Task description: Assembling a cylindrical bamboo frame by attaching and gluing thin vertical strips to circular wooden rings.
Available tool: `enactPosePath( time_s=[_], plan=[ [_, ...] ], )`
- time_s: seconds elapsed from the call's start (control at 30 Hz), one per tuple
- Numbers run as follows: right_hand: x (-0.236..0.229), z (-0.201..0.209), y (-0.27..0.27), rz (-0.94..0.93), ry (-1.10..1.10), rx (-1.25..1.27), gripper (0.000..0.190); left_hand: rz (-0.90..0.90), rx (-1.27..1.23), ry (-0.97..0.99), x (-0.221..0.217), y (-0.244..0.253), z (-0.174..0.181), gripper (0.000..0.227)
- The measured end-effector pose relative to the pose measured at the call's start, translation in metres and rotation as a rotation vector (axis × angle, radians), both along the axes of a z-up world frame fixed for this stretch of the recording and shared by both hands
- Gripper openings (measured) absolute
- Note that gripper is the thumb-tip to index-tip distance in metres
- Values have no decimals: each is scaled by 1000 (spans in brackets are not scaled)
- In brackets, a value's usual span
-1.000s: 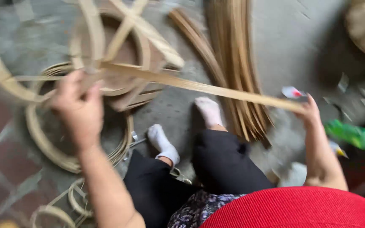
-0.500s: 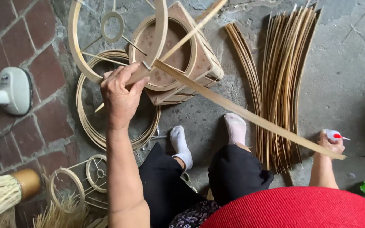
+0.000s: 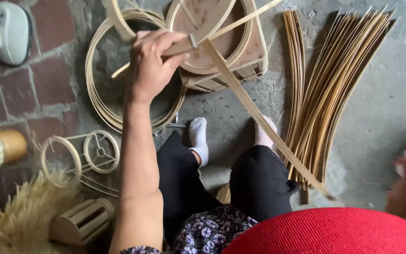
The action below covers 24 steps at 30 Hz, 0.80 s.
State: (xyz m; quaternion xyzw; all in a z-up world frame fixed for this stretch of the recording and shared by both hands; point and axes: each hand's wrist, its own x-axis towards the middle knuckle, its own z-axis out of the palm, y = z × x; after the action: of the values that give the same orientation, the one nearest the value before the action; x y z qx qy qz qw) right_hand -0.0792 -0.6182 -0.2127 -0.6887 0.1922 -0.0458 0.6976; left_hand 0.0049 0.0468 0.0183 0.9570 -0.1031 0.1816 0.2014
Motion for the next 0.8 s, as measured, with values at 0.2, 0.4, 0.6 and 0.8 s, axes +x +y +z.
enactPosePath(
  time_s=[0.2,0.4,0.6,0.8],
  plan=[
    [18,170,199,398,6,-8,17,-23,-22,-29,3,-1,3,26],
    [38,160,258,766,-26,489,22,-14,-21,-7,2,-2,0,27],
    [38,196,291,757,10,-128,32,-20,-62,-55,3,-7,0,39],
    [37,187,294,754,37,-150,29,-107,-57,-160,2,-5,-8,41]
  ],
)
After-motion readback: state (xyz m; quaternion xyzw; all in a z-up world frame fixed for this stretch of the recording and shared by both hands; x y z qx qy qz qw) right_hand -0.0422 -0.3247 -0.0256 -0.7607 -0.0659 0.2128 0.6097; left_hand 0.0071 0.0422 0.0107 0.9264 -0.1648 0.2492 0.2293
